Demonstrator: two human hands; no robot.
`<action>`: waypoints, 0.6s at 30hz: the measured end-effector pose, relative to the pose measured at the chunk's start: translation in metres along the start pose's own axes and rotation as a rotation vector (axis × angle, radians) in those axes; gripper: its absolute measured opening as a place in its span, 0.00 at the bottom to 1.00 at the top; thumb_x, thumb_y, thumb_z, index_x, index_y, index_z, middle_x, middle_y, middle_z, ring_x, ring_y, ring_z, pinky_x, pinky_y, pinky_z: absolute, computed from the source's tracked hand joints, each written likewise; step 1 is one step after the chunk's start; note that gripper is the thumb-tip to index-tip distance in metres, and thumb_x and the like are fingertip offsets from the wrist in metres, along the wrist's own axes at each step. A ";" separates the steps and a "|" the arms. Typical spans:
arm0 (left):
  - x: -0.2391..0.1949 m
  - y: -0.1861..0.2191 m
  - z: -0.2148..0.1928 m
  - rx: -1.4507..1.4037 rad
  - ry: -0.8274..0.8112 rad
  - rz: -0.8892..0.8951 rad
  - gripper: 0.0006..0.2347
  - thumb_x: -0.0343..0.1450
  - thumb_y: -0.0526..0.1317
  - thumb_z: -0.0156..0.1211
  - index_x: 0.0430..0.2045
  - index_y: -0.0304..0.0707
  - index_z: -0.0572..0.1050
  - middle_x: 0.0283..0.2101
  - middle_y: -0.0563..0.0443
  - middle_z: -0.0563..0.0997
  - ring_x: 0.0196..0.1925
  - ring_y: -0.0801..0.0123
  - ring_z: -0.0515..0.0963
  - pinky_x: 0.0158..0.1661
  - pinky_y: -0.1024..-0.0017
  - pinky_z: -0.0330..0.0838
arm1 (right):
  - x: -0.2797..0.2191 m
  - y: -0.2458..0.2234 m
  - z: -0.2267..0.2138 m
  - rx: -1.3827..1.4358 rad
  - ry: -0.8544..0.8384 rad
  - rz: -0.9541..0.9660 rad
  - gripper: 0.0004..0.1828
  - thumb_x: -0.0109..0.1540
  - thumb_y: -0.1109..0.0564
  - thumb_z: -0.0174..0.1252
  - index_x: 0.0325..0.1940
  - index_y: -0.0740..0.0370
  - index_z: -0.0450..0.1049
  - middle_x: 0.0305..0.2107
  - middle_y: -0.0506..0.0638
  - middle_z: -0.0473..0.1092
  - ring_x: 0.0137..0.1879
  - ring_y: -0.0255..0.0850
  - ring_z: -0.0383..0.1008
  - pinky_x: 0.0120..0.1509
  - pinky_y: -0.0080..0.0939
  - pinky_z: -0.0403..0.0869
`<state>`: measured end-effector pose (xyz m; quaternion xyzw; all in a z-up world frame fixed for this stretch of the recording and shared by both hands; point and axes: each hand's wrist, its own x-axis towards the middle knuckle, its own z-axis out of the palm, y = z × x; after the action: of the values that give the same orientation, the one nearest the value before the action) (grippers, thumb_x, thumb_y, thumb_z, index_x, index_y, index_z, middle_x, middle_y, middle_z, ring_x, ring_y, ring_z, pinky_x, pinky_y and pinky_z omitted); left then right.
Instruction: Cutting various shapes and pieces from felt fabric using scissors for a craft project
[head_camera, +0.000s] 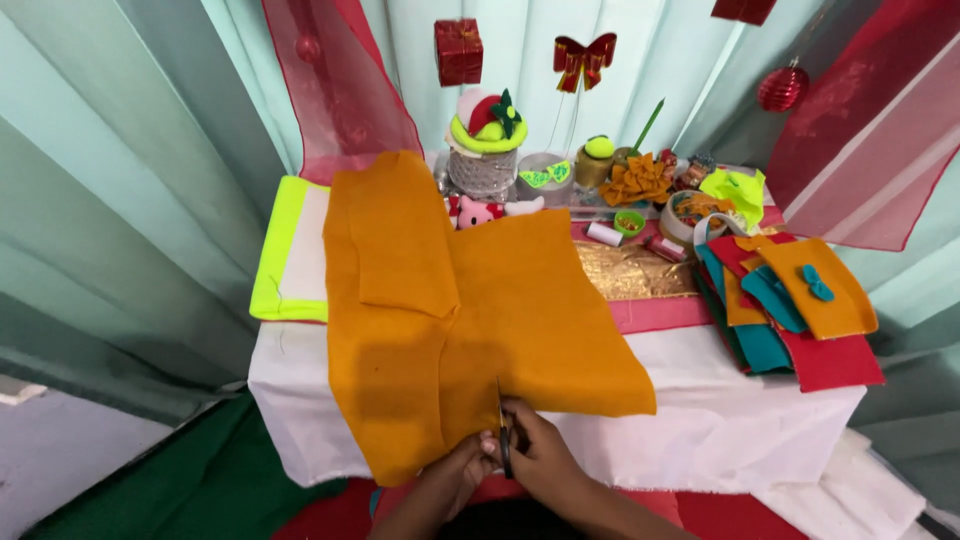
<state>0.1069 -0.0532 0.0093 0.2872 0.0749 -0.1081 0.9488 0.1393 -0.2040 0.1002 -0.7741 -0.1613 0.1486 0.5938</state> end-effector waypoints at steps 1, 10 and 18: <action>0.004 0.002 0.002 0.003 -0.005 0.003 0.08 0.73 0.35 0.58 0.44 0.34 0.75 0.42 0.51 0.80 0.41 0.73 0.78 0.49 0.66 0.75 | 0.004 0.001 -0.001 -0.001 0.003 -0.007 0.22 0.60 0.54 0.66 0.58 0.56 0.72 0.31 0.45 0.74 0.34 0.31 0.70 0.38 0.32 0.73; -0.006 0.008 0.008 -0.086 0.098 -0.010 0.08 0.72 0.30 0.59 0.45 0.33 0.73 0.36 0.54 0.76 0.34 0.77 0.72 0.44 0.72 0.73 | 0.002 0.002 0.003 -0.040 0.012 0.036 0.23 0.58 0.51 0.69 0.54 0.55 0.72 0.31 0.44 0.75 0.36 0.31 0.74 0.41 0.32 0.74; 0.001 0.006 0.009 0.005 0.070 -0.055 0.12 0.73 0.38 0.59 0.49 0.37 0.74 0.41 0.50 0.82 0.37 0.75 0.78 0.41 0.71 0.74 | 0.005 0.016 0.003 -0.066 0.058 0.035 0.25 0.57 0.50 0.71 0.56 0.52 0.75 0.29 0.43 0.73 0.33 0.30 0.70 0.38 0.31 0.71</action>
<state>0.1106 -0.0533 0.0199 0.2911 0.1157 -0.1244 0.9415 0.1441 -0.2029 0.0840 -0.7999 -0.1353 0.1310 0.5698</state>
